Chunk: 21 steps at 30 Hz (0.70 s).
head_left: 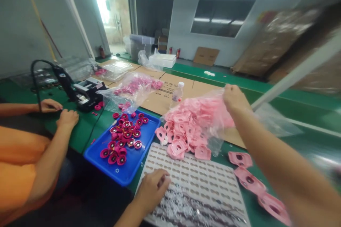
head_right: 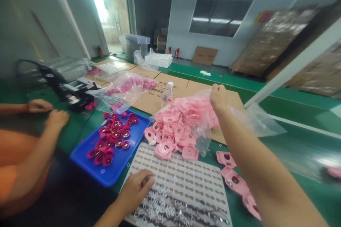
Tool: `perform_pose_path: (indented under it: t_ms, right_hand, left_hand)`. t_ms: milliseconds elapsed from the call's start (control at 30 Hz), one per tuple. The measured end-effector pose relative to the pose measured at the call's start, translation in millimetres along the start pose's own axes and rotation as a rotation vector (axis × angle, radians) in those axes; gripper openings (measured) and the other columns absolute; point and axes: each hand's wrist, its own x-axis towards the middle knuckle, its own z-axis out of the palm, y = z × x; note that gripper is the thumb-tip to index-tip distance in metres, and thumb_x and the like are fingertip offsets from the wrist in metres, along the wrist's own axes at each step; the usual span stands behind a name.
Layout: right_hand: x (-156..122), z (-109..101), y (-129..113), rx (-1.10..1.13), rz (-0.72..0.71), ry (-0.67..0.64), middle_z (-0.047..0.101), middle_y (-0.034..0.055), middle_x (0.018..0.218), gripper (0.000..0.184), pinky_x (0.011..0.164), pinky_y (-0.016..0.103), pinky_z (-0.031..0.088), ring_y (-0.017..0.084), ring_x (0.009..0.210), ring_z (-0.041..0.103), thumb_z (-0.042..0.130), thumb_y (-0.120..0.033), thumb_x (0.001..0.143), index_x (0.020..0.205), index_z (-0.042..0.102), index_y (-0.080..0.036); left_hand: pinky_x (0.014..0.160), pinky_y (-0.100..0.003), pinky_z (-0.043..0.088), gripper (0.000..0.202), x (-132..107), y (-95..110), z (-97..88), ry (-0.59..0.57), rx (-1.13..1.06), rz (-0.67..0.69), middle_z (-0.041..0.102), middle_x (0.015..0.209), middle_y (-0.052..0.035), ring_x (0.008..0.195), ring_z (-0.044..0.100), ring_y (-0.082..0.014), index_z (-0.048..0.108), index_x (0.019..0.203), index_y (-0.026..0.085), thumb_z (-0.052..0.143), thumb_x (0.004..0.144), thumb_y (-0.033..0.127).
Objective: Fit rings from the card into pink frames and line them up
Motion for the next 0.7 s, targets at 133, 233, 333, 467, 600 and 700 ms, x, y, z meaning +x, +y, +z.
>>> perform_pose_path:
  t_ms: [133, 233, 333, 467, 600, 700]
  right_hand:
    - [-76, 2, -1, -0.011, -0.189, -0.014, 0.036, 0.0203, 0.109, 0.044, 0.081, 0.034, 0.024, 0.022, 0.101, 0.032, 0.033, -0.03, 0.08, 0.113, 0.031, -0.002]
    - [-157, 10, -5, -0.003, -0.462, -0.237, 0.041, 0.0114, 0.107, 0.032, 0.083, 0.028, 0.024, 0.017, 0.101, 0.033, 0.04, -0.022, 0.077, 0.107, 0.04, -0.012]
    - [-220, 21, -6, -0.011, -0.571, -0.393, 0.047, 0.0049, 0.102, 0.032, 0.082, 0.028, 0.024, 0.018, 0.098, 0.034, 0.049, -0.011, 0.068, 0.099, 0.048, -0.019]
    - [-249, 34, 3, -0.033, -0.55, -0.441, 0.049, 0.0051, 0.101, 0.025, 0.085, 0.035, 0.016, 0.022, 0.105, 0.026, 0.046, -0.007, 0.071, 0.091, 0.053, -0.021]
    - [-255, 32, 12, -0.042, -0.519, -0.44, 0.047, 0.0039, 0.103, 0.022, 0.087, 0.037, 0.011, 0.022, 0.106, 0.024, 0.04, -0.013, 0.078, 0.094, 0.052, -0.022]
    - [-265, 13, 16, -0.067, -0.476, -0.367, 0.045, 0.0045, 0.104, 0.023, 0.087, 0.037, 0.012, 0.021, 0.105, 0.025, 0.035, -0.019, 0.081, 0.1, 0.049, -0.022]
  left_hand:
    - [0.06, -0.025, 0.036, 0.022, -2, 1, -1.2, 0.003, -0.022, -0.002, 0.057, 0.067, -0.0005, 0.06, 0.049, -0.0134, 0.055, 0.083, 0.026, 0.036, 0.075, 0.033]
    - [0.059, -0.024, 0.036, 0.02, -3, 2, -0.9, 0.026, -0.128, 0.006, 0.057, 0.065, -0.0005, 0.058, 0.048, -0.0129, 0.057, 0.08, 0.024, 0.04, 0.073, 0.033]
    - [0.056, -0.023, 0.036, 0.021, -5, -1, 0.0, 0.062, -0.256, -0.006, 0.055, 0.062, -0.0007, 0.056, 0.048, -0.0116, 0.058, 0.08, 0.02, 0.043, 0.072, 0.033]
    - [0.049, -0.02, 0.036, 0.027, -7, -12, 2.3, 0.069, -0.319, -0.057, 0.055, 0.064, -0.0007, 0.051, 0.047, -0.0087, 0.053, 0.089, 0.016, 0.04, 0.074, 0.034]
    - [0.046, -0.017, 0.037, 0.028, -10, -21, 4.0, 0.088, -0.381, -0.076, 0.054, 0.067, -0.0008, 0.05, 0.047, -0.0066, 0.049, 0.092, 0.016, 0.036, 0.076, 0.035]
    - [0.046, -0.017, 0.037, 0.028, -12, -22, 3.0, 0.111, -0.414, -0.068, 0.053, 0.067, -0.0004, 0.049, 0.046, -0.0058, 0.049, 0.092, 0.016, 0.036, 0.076, 0.035]
